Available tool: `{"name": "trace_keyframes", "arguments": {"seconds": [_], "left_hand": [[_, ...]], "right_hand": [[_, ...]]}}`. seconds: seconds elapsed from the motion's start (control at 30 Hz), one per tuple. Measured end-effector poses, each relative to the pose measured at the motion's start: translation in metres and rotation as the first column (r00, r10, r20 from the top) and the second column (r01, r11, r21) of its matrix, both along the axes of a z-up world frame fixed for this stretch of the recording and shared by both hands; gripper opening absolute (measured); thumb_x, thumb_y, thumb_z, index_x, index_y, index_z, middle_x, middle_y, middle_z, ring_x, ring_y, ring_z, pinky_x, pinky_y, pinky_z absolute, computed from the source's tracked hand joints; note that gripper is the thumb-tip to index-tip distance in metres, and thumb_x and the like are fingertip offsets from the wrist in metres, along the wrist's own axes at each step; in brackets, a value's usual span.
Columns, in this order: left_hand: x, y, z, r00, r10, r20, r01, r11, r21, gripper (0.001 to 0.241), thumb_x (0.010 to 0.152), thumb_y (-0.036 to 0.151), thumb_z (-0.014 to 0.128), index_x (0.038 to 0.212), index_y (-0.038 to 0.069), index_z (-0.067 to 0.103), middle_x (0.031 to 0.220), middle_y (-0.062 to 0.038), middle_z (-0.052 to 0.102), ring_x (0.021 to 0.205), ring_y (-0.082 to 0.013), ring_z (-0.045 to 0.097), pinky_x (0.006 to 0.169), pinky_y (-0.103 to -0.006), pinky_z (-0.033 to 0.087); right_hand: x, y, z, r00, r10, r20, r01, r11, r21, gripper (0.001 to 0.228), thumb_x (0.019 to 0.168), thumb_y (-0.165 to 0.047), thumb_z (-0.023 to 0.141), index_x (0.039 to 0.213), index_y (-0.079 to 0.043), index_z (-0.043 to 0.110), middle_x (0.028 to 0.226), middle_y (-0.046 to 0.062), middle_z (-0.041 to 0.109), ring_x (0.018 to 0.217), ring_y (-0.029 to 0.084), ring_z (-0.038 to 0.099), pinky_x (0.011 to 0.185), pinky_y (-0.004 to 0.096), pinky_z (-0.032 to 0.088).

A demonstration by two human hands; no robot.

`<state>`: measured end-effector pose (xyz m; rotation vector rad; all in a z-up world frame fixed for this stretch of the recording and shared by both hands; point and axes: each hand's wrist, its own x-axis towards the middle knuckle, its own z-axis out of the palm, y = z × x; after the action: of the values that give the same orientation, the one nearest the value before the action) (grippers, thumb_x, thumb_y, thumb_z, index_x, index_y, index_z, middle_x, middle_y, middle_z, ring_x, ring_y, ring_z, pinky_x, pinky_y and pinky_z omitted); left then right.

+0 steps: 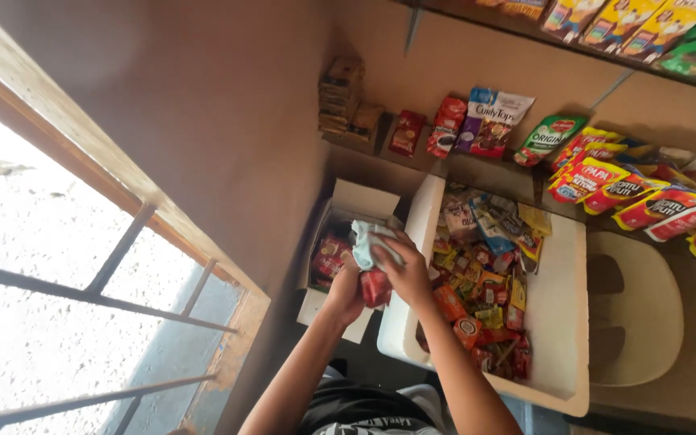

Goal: Clean individual packets of food and condiments from a bin and place them on shelves.

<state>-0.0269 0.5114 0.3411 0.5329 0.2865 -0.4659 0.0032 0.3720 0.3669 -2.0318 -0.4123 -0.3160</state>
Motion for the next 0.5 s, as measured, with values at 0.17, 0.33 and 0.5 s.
{"name": "trace_keyframes", "arguments": {"seconds": [0.17,0.33,0.5], "left_hand": [[-0.003,-0.002,0.009,0.992,0.003,0.127,0.008,0.997,-0.083,0.039,0.113,0.035,0.04,0.141,0.013,0.056,0.12,-0.008,0.066,0.094,-0.018,0.066,0.081,-0.0342,0.057],[-0.003,0.002,0.048,0.991,0.073,0.115,-0.058,0.99,-0.128,0.053,0.108,0.038,0.039,0.155,0.014,0.046,0.135,-0.003,0.065,0.112,-0.0148,0.066,0.095,-0.0295,0.058],[-0.014,0.003,0.068,0.945,0.239,0.221,-0.285,0.936,0.205,0.053,0.105,0.041,0.042,0.156,0.027,0.043,0.133,-0.002,0.063,0.102,-0.0165,0.062,0.063,-0.027,0.05]], "right_hand": [[-0.005,-0.034,-0.013,0.9,-0.033,-0.436,0.244,0.866,0.438,0.029,0.098,-0.023,0.062,0.121,-0.009,0.074,0.121,0.011,0.071,0.102,0.021,0.068,0.082,0.032,0.06],[-0.019,-0.028,0.003,0.759,0.375,-0.532,0.38,0.408,0.83,0.038,0.104,-0.035,0.057,0.125,-0.006,0.07,0.108,0.012,0.068,0.091,0.02,0.065,0.075,0.033,0.061],[-0.055,0.018,0.015,0.862,0.081,-0.5,0.164,0.889,0.427,0.029,0.092,-0.006,0.068,0.121,-0.01,0.073,0.129,0.0,0.06,0.117,0.014,0.062,0.088,0.036,0.06]]}}
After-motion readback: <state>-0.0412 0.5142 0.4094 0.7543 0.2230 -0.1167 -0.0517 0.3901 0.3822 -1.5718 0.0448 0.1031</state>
